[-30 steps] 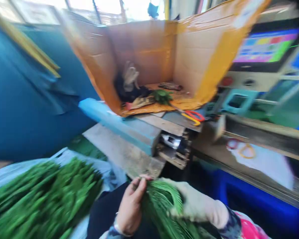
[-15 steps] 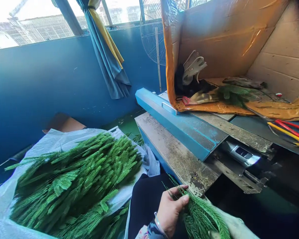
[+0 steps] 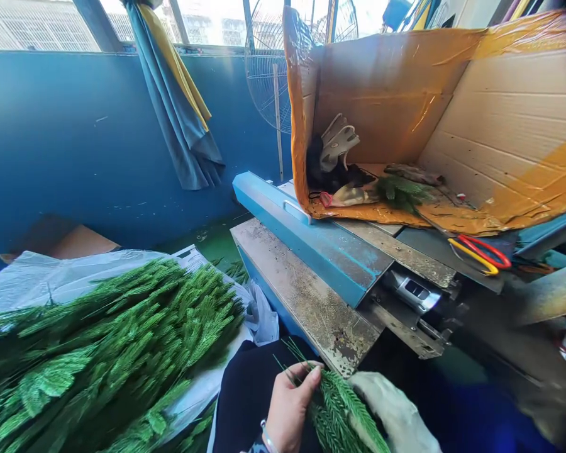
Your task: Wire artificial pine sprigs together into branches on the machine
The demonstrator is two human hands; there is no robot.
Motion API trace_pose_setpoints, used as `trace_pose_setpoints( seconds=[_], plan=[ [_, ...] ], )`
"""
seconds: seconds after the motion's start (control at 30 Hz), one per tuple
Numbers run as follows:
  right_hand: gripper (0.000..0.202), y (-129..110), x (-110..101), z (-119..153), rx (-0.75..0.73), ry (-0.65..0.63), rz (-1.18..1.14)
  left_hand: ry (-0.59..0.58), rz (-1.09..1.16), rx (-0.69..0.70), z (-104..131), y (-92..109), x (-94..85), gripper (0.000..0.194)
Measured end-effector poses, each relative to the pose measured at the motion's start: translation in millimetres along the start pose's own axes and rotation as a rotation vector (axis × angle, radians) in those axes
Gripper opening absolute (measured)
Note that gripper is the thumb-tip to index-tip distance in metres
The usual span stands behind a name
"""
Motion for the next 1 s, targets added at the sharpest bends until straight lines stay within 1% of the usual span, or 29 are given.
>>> trace_pose_setpoints(
  seconds=[0.07,0.1,0.17,0.2,0.27,0.33,0.37,0.47,0.57,0.63,0.67,0.7,0.73,0.8,0.87,0.9,1.0],
  plan=[
    [0.015,5,2,0,0.030,0.016,-0.004,-0.022,-0.020,-0.011,-2,0,3.0,0.032],
    [0.016,8,1,0,0.030,0.052,0.020,-0.027,-0.032,-0.012,-4,0,4.0,0.033],
    [0.026,12,-7,2,0.025,0.148,0.057,-0.043,-0.062,-0.002,-6,0,6.3,0.034],
    [0.029,12,-9,2,0.010,0.161,0.052,-0.053,-0.078,0.003,-7,0,7.8,0.034],
    [0.029,10,-7,1,-0.038,0.097,0.026,-0.075,-0.098,0.001,-8,-3,11.1,0.034],
    [0.023,8,-5,-1,-0.073,0.017,0.043,-0.086,-0.083,-0.015,-8,-7,14.2,0.033],
    [0.020,6,-6,-1,-0.096,0.009,0.076,-0.083,-0.066,-0.028,-8,-9,15.2,0.033],
    [0.016,3,-13,0,-0.156,0.080,0.187,-0.067,-0.023,-0.054,-7,-14,16.9,0.031],
    [0.017,3,-12,5,-0.197,0.118,0.225,-0.052,-0.034,-0.062,-7,-14,16.8,0.029],
    [0.024,6,-11,9,-0.179,0.138,0.206,-0.042,-0.023,-0.060,-7,-12,16.8,0.028],
    [0.032,8,-11,11,-0.156,0.140,0.178,-0.048,0.002,-0.061,-7,-11,18.2,0.028],
    [0.043,11,-10,12,-0.128,0.125,0.123,-0.060,0.038,-0.066,-8,-10,21.0,0.028],
    [0.053,14,-9,11,-0.091,0.081,0.039,-0.073,0.075,-0.076,-8,-10,24.7,0.028],
    [0.066,21,-5,10,-0.005,-0.064,-0.172,-0.098,0.141,-0.105,-10,-13,35.2,0.028],
    [0.068,28,-8,10,0.089,-0.207,-0.372,-0.110,0.192,-0.128,-12,-17,48.8,0.027],
    [0.068,33,-14,10,0.138,-0.249,-0.442,-0.125,0.216,-0.134,-12,-20,57.5,0.027],
    [0.064,51,-36,17,0.270,-0.301,-0.557,-0.202,0.269,-0.117,-11,-23,87.8,0.029]
  ],
)
Point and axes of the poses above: each hand's wrist, its own z-axis away from the middle knuckle, its own x-axis out of the palm, y = z × x, the point moved 9 cm from there along -z, towards the middle knuckle, and after that the axes turned 1 degree about y, right-handed, at the moved point
